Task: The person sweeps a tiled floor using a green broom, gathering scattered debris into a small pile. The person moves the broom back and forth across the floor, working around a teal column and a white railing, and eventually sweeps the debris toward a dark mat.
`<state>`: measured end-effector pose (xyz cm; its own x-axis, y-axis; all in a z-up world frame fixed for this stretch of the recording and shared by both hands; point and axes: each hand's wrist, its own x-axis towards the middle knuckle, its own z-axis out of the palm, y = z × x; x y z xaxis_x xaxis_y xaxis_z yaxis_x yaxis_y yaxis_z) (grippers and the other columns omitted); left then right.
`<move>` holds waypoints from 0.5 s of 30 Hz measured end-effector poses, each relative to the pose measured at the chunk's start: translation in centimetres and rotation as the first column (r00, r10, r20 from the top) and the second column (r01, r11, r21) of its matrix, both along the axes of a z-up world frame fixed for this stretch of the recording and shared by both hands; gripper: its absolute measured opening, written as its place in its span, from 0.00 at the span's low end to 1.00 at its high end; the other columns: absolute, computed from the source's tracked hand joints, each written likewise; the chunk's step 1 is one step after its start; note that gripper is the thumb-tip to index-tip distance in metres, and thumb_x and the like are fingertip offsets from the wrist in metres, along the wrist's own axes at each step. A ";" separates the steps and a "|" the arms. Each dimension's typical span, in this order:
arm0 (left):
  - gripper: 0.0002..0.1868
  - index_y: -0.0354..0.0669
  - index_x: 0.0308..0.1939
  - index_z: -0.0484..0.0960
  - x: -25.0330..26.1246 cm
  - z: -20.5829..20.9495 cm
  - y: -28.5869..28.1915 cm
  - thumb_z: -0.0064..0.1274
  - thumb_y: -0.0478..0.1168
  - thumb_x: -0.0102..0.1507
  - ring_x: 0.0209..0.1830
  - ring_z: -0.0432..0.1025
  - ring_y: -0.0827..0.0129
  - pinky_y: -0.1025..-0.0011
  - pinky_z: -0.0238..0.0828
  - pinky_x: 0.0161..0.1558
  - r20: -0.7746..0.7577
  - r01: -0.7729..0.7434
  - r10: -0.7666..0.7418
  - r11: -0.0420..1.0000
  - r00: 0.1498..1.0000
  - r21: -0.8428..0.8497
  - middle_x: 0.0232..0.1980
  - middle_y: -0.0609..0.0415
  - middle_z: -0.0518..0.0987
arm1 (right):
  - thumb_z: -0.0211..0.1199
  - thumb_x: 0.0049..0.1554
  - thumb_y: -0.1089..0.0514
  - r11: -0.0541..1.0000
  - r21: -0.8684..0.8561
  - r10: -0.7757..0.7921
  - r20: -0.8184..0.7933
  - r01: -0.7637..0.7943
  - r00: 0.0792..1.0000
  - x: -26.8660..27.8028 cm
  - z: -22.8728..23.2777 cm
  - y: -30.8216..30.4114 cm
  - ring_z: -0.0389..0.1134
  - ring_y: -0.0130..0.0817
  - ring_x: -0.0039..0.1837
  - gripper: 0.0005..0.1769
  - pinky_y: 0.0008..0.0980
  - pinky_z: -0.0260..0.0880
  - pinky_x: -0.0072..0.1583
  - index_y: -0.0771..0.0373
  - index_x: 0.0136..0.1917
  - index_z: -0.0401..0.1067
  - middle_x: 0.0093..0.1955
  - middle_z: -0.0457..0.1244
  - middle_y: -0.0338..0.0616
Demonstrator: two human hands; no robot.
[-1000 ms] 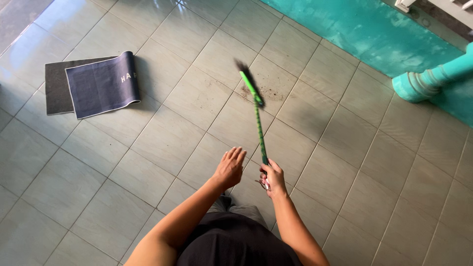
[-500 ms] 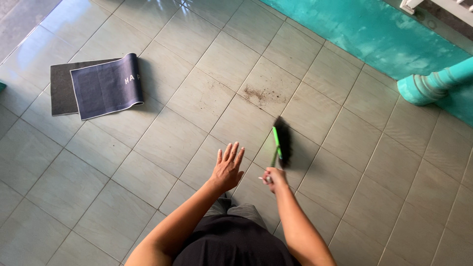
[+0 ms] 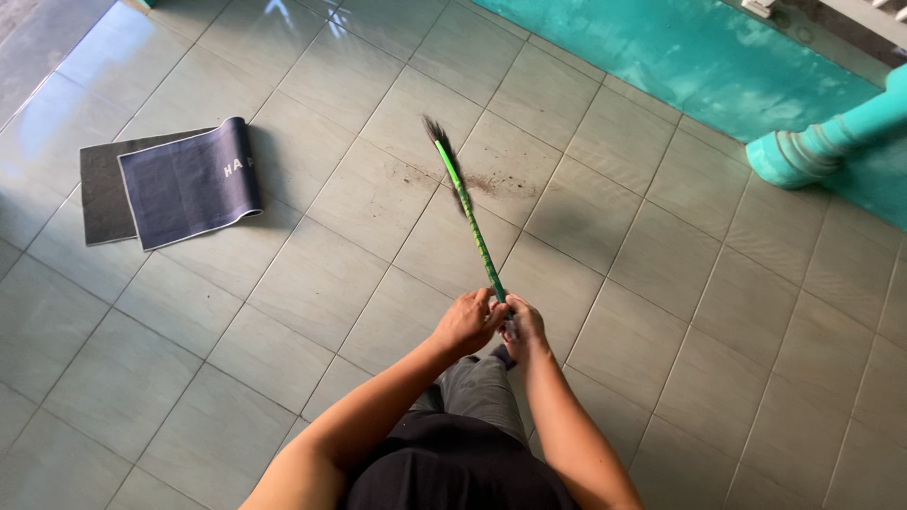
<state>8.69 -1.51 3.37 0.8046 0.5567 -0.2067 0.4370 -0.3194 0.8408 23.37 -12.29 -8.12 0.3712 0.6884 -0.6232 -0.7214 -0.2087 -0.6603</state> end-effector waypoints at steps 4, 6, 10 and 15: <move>0.30 0.30 0.59 0.71 4.3 -1.1 -1.4 0.51 0.53 0.64 0.48 0.77 0.40 0.51 0.75 0.49 0.024 0.073 -0.072 0.997 0.997 -0.032 0.48 0.33 0.80 | 0.59 0.60 0.54 0.983 0.108 -0.126 -0.198 0.150 0.972 1.4 2.9 -0.1 0.68 0.29 0.48 0.19 0.28 0.73 0.47 0.64 0.62 0.70 0.49 0.66 0.43; 0.30 0.28 0.57 0.71 7.2 -2.9 -1.7 0.53 0.52 0.63 0.47 0.77 0.40 0.51 0.75 0.48 0.000 0.110 -0.110 0.994 0.994 0.004 0.48 0.32 0.80 | 0.59 0.60 0.53 0.983 0.101 -0.125 -0.252 0.154 0.960 3.7 4.0 0.0 0.70 0.37 0.53 0.18 0.36 0.76 0.53 0.66 0.59 0.68 0.51 0.67 0.49; 0.24 0.31 0.55 0.76 12.6 -3.9 -1.5 0.48 0.45 0.60 0.41 0.81 0.44 0.53 0.79 0.43 -0.225 0.142 -0.214 0.944 0.950 -0.299 0.42 0.32 0.83 | 0.60 0.61 0.49 0.994 -0.094 -0.072 -0.168 0.056 0.983 7.2 4.7 -0.5 0.67 0.39 0.45 0.18 0.43 0.66 0.41 0.64 0.56 0.71 0.46 0.67 0.45; 0.20 0.30 0.54 0.73 18.9 -6.4 -3.7 0.55 0.39 0.62 0.43 0.82 0.49 0.58 0.79 0.44 -0.383 0.086 -0.171 0.970 0.908 -0.227 0.44 0.38 0.83 | 0.58 0.62 0.52 0.957 -0.263 -0.141 -0.065 0.119 0.988 12.7 1.0 -2.2 0.68 0.31 0.50 0.13 0.33 0.69 0.49 0.59 0.56 0.73 0.48 0.67 0.39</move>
<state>27.64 -5.17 -3.06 0.6935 0.3670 -0.6200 0.7144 -0.2389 0.6577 36.09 -14.45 -7.13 0.3868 0.4498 -0.8050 -0.8034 -0.2642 -0.5337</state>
